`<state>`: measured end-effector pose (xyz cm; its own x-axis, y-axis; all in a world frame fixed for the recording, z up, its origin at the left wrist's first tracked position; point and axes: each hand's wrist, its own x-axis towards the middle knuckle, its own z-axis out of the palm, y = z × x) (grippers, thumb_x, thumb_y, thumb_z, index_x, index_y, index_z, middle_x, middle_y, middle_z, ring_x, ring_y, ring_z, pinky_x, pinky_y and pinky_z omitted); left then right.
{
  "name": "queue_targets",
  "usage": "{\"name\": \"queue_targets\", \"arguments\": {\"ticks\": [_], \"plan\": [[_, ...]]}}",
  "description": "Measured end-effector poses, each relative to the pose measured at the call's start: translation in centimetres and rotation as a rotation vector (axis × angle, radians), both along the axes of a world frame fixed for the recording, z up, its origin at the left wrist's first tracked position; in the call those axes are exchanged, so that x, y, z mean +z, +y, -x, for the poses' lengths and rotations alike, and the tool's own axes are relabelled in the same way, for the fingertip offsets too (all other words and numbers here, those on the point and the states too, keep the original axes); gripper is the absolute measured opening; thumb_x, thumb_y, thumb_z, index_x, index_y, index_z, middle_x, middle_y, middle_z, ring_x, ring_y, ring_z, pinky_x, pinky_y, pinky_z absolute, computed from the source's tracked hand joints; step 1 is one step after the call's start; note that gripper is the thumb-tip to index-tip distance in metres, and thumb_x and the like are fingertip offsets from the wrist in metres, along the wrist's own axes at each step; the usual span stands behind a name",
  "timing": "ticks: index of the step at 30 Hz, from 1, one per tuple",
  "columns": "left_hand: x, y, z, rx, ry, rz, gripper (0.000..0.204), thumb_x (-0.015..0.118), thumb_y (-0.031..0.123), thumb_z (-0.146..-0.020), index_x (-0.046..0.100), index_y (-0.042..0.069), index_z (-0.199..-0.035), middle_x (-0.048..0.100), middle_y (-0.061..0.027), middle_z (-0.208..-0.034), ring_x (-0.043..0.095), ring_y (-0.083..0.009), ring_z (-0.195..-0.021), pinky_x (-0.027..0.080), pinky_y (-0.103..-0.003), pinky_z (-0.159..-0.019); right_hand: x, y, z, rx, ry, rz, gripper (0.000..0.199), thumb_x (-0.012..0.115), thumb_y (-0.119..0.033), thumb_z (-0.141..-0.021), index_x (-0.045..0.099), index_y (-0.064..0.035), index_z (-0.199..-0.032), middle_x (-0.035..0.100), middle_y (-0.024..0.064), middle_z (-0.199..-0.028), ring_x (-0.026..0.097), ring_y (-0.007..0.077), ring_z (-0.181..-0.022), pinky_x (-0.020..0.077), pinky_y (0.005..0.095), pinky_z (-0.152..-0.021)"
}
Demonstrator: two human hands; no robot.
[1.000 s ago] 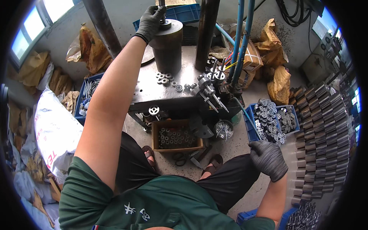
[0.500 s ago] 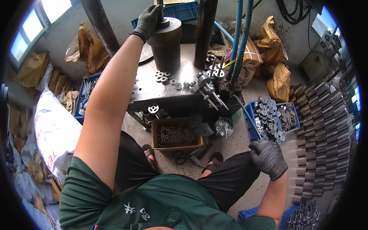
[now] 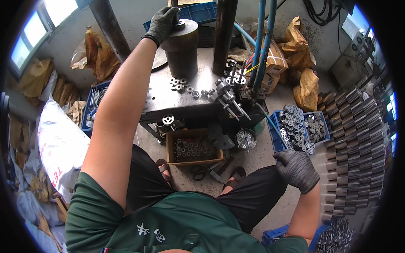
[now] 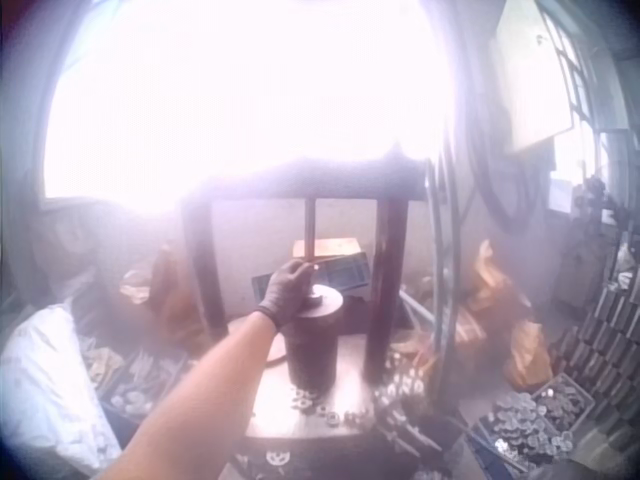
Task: The person is using a manual press machine to assemble or shape metal components.
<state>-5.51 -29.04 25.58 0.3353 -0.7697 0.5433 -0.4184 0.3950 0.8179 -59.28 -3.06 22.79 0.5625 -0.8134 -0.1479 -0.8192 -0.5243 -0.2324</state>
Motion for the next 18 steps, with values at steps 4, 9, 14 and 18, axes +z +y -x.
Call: {"name": "queue_targets", "arguments": {"ticks": [4, 9, 14, 18], "plan": [[-0.1, -0.2, 0.0, -0.028, 0.043, -0.017, 0.045, 0.064, 0.043, -0.092, 0.072, 0.002, -0.108, 0.072, -0.0096, -0.084, 0.066, -0.0174, -0.077, 0.052, -0.033, -0.077, -0.6, 0.0, 0.0, -0.03, -0.109, 0.046, 0.028, 0.062, -0.013, -0.084, 0.072, -0.0017, -0.108, 0.07, 0.022, -0.098, 0.068, 0.0395, -0.089, 0.0556, 0.0459, -0.082], [-0.1, -0.1, -0.3, 0.017, -0.031, 0.003, 0.046, 0.063, 0.044, -0.092, 0.073, 0.002, -0.107, 0.072, -0.0105, -0.085, 0.067, -0.0184, -0.078, 0.052, -0.033, -0.078, -0.6, 0.0, 0.3, 0.02, 0.024, -0.011, 0.027, 0.062, -0.013, -0.086, 0.072, -0.0005, -0.107, 0.07, 0.0226, -0.098, 0.068, 0.0403, -0.09, 0.0554, 0.0456, -0.083], [-0.4, -0.5, -0.2, 0.017, -0.029, 0.024, 0.046, 0.062, 0.045, -0.092, 0.073, 0.003, -0.105, 0.072, -0.0105, -0.084, 0.067, -0.019, -0.078, 0.052, -0.034, -0.078, -0.8, -0.2, 0.3, -0.064, -0.233, 0.112, 0.025, 0.06, -0.013, -0.086, 0.074, -0.0024, -0.104, 0.071, 0.0227, -0.094, 0.07, 0.0396, -0.088, 0.0559, 0.0454, -0.082], [-0.4, -0.7, 0.0, 0.029, -0.06, 0.022, 0.045, 0.062, 0.046, -0.092, 0.074, 0.004, -0.104, 0.072, -0.0104, -0.083, 0.067, -0.0192, -0.078, 0.052, -0.034, -0.078, -0.4, -0.1, 0.4, -0.05, -0.092, 0.006, 0.028, 0.061, -0.011, -0.085, 0.072, -0.0008, -0.108, 0.07, 0.0229, -0.098, 0.069, 0.0391, -0.091, 0.0555, 0.0449, -0.083]]}}
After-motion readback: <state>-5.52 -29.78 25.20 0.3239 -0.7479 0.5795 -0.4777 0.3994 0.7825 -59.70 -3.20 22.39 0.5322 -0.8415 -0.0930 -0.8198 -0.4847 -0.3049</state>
